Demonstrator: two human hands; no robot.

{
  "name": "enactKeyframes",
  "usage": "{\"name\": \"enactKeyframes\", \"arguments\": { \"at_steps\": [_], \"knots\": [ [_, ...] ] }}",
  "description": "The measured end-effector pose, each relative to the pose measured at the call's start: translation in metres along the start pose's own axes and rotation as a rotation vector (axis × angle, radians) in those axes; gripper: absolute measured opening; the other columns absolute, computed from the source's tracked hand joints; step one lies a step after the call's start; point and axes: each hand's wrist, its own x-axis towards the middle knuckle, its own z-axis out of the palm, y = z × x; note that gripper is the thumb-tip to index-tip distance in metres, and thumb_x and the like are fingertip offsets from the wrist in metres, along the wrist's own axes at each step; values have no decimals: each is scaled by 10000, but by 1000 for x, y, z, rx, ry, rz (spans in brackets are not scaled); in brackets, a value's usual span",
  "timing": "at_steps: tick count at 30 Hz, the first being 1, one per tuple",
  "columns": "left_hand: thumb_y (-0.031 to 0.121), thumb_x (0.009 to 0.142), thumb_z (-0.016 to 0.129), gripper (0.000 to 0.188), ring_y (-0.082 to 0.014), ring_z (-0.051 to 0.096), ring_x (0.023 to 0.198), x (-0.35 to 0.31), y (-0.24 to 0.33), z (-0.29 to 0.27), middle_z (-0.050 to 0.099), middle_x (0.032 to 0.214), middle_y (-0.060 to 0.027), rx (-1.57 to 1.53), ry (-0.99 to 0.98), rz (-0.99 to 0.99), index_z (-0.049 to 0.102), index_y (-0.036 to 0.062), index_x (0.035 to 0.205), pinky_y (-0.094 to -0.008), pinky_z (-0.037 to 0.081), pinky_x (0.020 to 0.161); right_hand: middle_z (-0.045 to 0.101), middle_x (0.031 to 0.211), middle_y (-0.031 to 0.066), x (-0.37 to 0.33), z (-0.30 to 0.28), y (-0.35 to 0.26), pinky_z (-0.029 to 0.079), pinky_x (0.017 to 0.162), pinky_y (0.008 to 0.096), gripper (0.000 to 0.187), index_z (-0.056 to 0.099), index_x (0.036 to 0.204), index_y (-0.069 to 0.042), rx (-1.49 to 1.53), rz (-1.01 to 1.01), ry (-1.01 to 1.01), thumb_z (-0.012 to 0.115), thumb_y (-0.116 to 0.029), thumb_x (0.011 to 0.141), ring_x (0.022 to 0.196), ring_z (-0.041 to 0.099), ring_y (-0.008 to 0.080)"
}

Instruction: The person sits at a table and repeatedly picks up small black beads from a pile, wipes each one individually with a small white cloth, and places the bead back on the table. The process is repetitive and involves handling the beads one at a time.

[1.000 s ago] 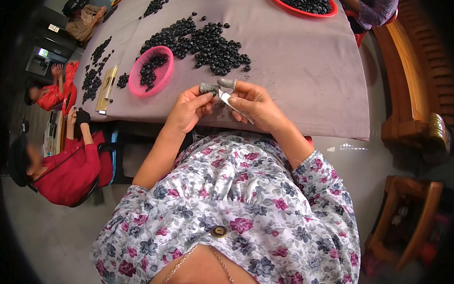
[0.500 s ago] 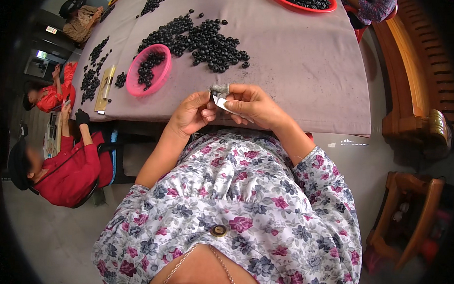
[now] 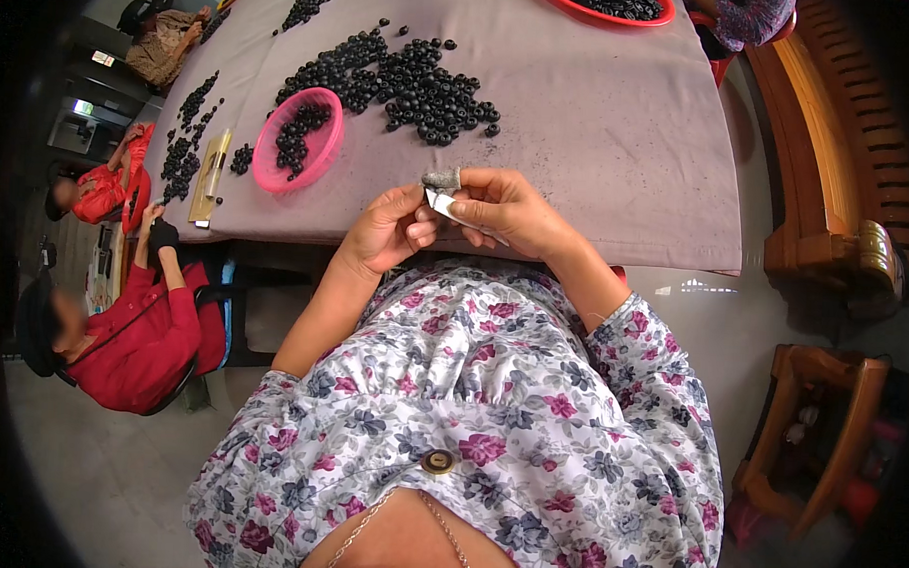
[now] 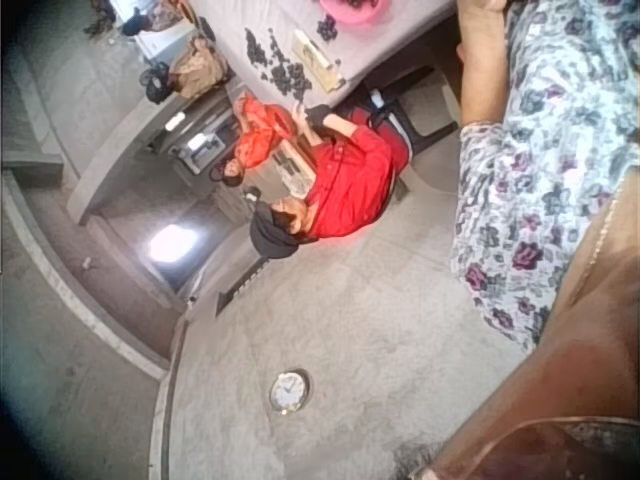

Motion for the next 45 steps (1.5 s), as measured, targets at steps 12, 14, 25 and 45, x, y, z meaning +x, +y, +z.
{"name": "enactKeyframes", "arguments": {
  "at_steps": [12, 14, 25, 45],
  "knots": [
    [247, 971, 547, 225, -99, 523, 631, -3, 0, 4, 535, 759, 12, 19, 10, 19, 598, 37, 1035, -250, 444, 581, 587, 746, -17, 1, 0, 2, 376, 446, 171, 270, 594, 1164, 24, -38, -15, -5, 604, -78, 915, 557, 536, 51],
    [246, 972, 545, 223, -99, 523, 629, -3, 0, 4, 535, 759, 11, 18, 10, 16, 598, 37, 1030, -253, 443, 581, 587, 733, -17, 1, 0, 1, 371, 443, 171, 257, 602, 1151, 24, -44, -11, -1, 601, -84, 918, 556, 536, 51],
    [224, 987, 510, 201, -60, 490, 589, -3, 1, 8, 509, 754, 16, 44, 17, 26, 563, 32, 969, -237, 437, 569, 599, 710, 4, 2, -3, 4, 362, 431, 176, 222, 626, 1105, 33, -38, 25, 44, 597, -85, 918, 538, 520, 53],
    [209, 973, 540, 181, -90, 499, 605, 1, 0, 8, 525, 749, 8, -38, -4, 37, 577, 36, 1011, -244, 428, 569, 612, 757, 15, 1, -6, 5, 388, 455, 177, 319, 588, 1216, 20, 0, -10, 16, 603, -93, 918, 565, 535, 66]
  ]
}}
